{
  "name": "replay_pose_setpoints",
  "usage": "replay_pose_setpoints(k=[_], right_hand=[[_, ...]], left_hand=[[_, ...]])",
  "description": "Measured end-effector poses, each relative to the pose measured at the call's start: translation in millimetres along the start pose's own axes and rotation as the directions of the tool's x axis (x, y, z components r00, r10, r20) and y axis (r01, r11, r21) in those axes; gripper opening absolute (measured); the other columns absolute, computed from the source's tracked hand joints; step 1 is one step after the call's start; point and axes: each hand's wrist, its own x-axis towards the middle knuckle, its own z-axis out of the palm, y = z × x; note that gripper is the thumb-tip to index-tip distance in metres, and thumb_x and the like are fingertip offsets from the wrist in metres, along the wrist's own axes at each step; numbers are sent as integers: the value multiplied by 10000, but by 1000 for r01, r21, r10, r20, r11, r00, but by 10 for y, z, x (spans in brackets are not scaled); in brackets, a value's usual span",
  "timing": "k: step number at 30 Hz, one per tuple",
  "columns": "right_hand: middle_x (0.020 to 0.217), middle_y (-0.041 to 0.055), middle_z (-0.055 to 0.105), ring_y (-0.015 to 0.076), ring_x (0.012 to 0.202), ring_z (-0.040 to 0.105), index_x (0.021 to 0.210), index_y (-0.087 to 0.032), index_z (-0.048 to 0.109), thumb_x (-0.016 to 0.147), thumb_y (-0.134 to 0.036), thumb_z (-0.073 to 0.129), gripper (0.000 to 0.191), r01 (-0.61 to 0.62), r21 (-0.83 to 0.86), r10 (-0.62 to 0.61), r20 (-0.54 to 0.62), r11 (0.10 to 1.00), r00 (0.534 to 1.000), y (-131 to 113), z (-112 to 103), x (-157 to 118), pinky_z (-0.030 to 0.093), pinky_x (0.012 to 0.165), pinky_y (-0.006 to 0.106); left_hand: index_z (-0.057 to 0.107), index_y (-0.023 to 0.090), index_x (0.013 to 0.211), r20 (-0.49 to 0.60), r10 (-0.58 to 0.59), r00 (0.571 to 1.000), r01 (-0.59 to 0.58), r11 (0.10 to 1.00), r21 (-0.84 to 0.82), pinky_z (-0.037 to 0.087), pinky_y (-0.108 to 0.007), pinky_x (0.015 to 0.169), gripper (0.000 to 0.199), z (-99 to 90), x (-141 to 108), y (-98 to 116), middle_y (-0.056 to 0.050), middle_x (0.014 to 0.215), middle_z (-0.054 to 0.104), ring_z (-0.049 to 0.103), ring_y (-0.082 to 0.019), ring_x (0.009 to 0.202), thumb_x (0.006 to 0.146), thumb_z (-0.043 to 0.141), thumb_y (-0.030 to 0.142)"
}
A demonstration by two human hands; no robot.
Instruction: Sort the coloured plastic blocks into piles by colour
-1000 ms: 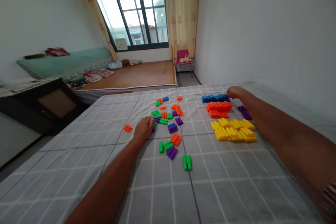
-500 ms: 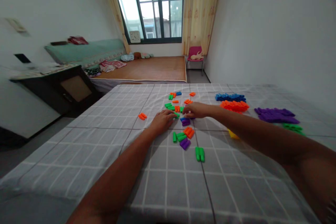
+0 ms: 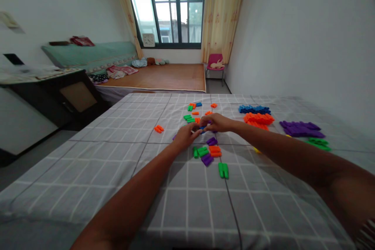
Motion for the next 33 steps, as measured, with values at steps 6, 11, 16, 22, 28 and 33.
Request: replay_pose_setpoints(k=[6,11,16,22,28,33], right_hand=[[983,61,682,182,917,646,949,-169,685,730,-197,722,223,-7,34,18,-349,999,937,-5,168,144,500,810,301],[1043,75,668,222,1052,594,991,-204,702,693,-220,781,309,73,-150,-124,-366,986,922,-67,229,161,452,931,368],[1105,87,636,213,1036,592,1080,-209,682,729,-184,728,354,63,-235,-142,-336,970,931,-32,196,84,464,891,338],[1162,75,655,213,1086,563,1270,-185,557,730,-155,707,561,-323,-408,152,-398,854,905,621,-705,-326,443,960,348],[1216,103,587,214,1039,592,1227,-165,562,905,-339,589,367,-684,-448,519,-446,576,729,1267,-1510,-1102,515,873,407],[1232,95,579,206,1026,595,1205,-187,580,923,-350,559,326,-714,-459,576,-424,528,699,1521,-1451,-1354,523,859,403]], left_hand=[[582,151,838,-12,-265,964,206,777,-595,524,-293,680,406,-2,70,-68,-29,769,682,663,-176,723,651,775,456],[587,151,821,11,-352,936,243,623,-743,505,-266,720,401,-13,55,-47,-18,793,671,658,-155,758,600,826,385],[594,157,847,94,-336,937,281,566,-775,513,-300,809,395,-25,39,26,-34,870,679,668,-172,850,615,829,372],[628,165,1043,93,-332,939,317,725,-612,518,-355,826,470,-194,22,15,-96,1035,685,656,-230,958,714,738,481],[656,157,994,49,-353,934,323,781,-535,520,-339,763,483,-249,36,-111,-117,1042,702,652,-242,933,707,716,541],[681,170,954,41,-356,934,327,799,-505,516,-308,726,436,-243,32,-84,-92,967,717,661,-226,893,697,731,519]])
